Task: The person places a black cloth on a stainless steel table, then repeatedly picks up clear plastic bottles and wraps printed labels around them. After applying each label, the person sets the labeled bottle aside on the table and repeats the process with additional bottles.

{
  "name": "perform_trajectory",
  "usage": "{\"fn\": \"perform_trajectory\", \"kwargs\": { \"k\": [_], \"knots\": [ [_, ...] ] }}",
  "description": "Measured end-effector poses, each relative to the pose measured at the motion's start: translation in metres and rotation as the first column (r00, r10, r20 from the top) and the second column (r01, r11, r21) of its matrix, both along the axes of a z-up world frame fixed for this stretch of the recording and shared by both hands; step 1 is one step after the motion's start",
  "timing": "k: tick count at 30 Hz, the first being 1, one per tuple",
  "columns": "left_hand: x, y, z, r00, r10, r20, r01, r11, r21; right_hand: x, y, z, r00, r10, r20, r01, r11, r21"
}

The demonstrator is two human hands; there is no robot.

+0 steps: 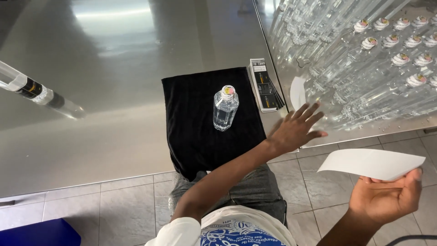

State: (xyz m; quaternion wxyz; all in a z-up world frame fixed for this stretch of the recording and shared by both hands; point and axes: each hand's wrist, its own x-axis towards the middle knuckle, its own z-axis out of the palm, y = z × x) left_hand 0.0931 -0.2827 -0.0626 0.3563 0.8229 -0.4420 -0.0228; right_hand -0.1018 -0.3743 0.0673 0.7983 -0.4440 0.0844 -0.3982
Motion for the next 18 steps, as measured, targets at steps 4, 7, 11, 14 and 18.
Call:
{"fn": "perform_trajectory", "kwargs": {
  "k": [4,7,11,14,18],
  "knots": [
    [-0.024,0.070,0.001,0.990,0.049,0.131,-0.049,0.999,-0.001,0.006,0.017,0.006,0.987,-0.034,-0.158,0.039,0.999,0.026],
    [-0.045,0.150,0.024,0.828,0.233,0.510,0.087,0.845,-0.527,0.018,0.024,0.006,0.973,-0.055,-0.223,0.069,0.996,0.058],
    [-0.025,0.206,0.008,0.656,0.750,0.085,-0.538,0.544,-0.644,0.028,0.029,-0.004,0.973,-0.028,-0.230,0.050,0.995,0.088],
    [-0.012,0.233,0.028,0.720,0.641,-0.267,-0.682,0.581,-0.444,0.033,0.042,-0.003,0.979,0.077,-0.188,-0.066,0.996,0.067],
    [0.000,0.242,0.053,0.673,0.574,-0.465,-0.728,0.623,-0.285,0.037,0.049,-0.011,0.973,0.194,-0.122,-0.190,0.981,0.047]
  ]
}}
